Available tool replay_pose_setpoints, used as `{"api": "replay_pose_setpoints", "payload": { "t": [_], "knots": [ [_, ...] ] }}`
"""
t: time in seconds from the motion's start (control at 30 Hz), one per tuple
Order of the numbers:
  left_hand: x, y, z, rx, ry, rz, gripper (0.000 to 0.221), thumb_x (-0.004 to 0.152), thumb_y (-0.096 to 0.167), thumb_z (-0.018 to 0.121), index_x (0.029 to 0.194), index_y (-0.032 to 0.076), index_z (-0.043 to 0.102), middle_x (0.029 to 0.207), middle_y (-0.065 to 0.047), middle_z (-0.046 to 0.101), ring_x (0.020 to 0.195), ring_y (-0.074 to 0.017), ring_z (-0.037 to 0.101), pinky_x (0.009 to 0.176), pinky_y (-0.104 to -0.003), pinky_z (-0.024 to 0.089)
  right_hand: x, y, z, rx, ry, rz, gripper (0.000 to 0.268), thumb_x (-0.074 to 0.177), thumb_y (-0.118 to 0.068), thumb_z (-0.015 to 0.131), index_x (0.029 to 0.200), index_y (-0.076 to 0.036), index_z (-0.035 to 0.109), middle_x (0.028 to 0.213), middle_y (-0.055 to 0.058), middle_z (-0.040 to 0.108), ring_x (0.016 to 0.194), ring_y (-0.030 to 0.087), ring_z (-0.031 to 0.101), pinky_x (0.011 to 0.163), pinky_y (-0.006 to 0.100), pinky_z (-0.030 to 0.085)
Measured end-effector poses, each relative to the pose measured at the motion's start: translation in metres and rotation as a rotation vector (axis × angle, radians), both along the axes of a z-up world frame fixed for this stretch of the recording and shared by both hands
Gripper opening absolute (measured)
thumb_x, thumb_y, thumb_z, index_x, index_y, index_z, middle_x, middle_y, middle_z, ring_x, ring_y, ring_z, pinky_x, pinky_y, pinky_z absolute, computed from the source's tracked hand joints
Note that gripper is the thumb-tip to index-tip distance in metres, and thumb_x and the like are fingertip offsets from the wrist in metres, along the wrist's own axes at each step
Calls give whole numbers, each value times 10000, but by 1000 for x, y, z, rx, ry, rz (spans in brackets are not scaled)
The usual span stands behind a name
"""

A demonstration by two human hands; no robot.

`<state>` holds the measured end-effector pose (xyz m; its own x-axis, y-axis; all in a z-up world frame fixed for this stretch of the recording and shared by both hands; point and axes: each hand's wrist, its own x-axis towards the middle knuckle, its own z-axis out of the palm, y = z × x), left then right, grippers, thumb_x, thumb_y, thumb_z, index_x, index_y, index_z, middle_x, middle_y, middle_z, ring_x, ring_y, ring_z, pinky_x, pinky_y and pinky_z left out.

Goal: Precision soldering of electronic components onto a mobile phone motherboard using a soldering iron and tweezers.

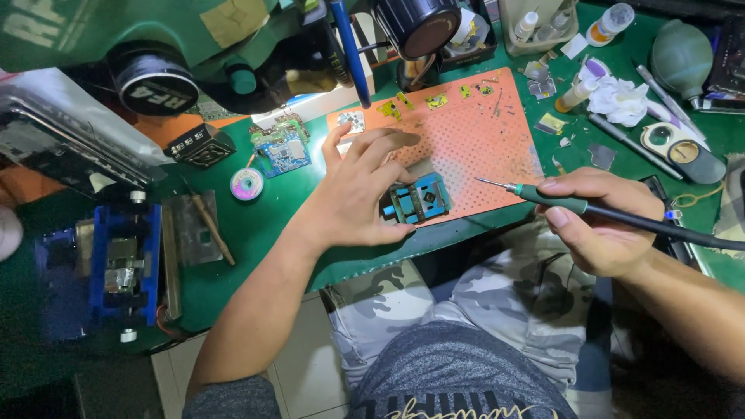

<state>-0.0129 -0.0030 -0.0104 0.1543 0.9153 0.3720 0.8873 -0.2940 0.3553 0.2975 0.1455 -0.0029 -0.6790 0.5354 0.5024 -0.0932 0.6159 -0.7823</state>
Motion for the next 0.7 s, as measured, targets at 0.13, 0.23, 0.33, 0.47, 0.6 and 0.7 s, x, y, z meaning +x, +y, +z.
{"api": "replay_pose_setpoints", "payload": {
  "t": [0.13, 0.23, 0.33, 0.47, 0.6, 0.7],
  "knots": [
    [0, 0, 2, 19, 32, 15, 596, 613, 587, 833, 975, 170, 608, 1323, -89, 580, 1346, -289, 471, 1135, -606, 150, -2, -1, 0, 39, -23, 0, 238, 922, -104, 657, 1076, 78, 667, 975, 227, 729, 791, 270, 733, 739, 303, 564],
    [1, 1, 0, 22, 60, 39, 636, 611, 651, 834, 941, 160, 601, 1296, -81, 581, 1335, -282, 478, 1130, -623, 149, -4, -1, -2, 48, -28, 1, 233, 925, -109, 661, 1074, 69, 675, 966, 213, 735, 797, 266, 734, 742, 302, 565],
    [9, 0, -1, 60, 94, 83, 700, 633, 760, 788, 892, 139, 593, 1301, -69, 595, 1319, -268, 500, 1125, -636, 149, 1, 0, -3, 65, -32, -18, 225, 920, -97, 674, 1068, 71, 688, 1008, 214, 738, 852, 282, 740, 785, 315, 575],
    [23, -1, 3, 52, 167, 160, 812, 686, 832, 699, 966, 73, 630, 1326, -82, 594, 1328, -274, 499, 1093, -698, 188, 22, 13, 4, 121, 4, -123, 297, 928, -121, 674, 1094, 124, 688, 1052, 264, 719, 895, 321, 724, 828, 356, 576],
    [32, -2, 9, 55, 227, 193, 801, 821, 839, 537, 983, 58, 612, 1313, -102, 601, 1338, -289, 514, 1111, -681, 189, 68, 60, -35, -118, 309, -111, 329, 984, -190, 636, 1226, 20, 563, 1062, 229, 632, 852, 261, 719, 620, 249, 571],
    [39, -5, 13, 81, 281, 245, 795, 818, 837, 580, 1079, 94, 689, 1279, -65, 623, 1283, -267, 554, 1124, -648, 191, 155, 163, -151, -421, 207, -194, 414, 1059, -374, 478, 1431, -194, 486, 1065, -32, 570, 833, 15, 483, 675, 115, 339]
  ]
}}
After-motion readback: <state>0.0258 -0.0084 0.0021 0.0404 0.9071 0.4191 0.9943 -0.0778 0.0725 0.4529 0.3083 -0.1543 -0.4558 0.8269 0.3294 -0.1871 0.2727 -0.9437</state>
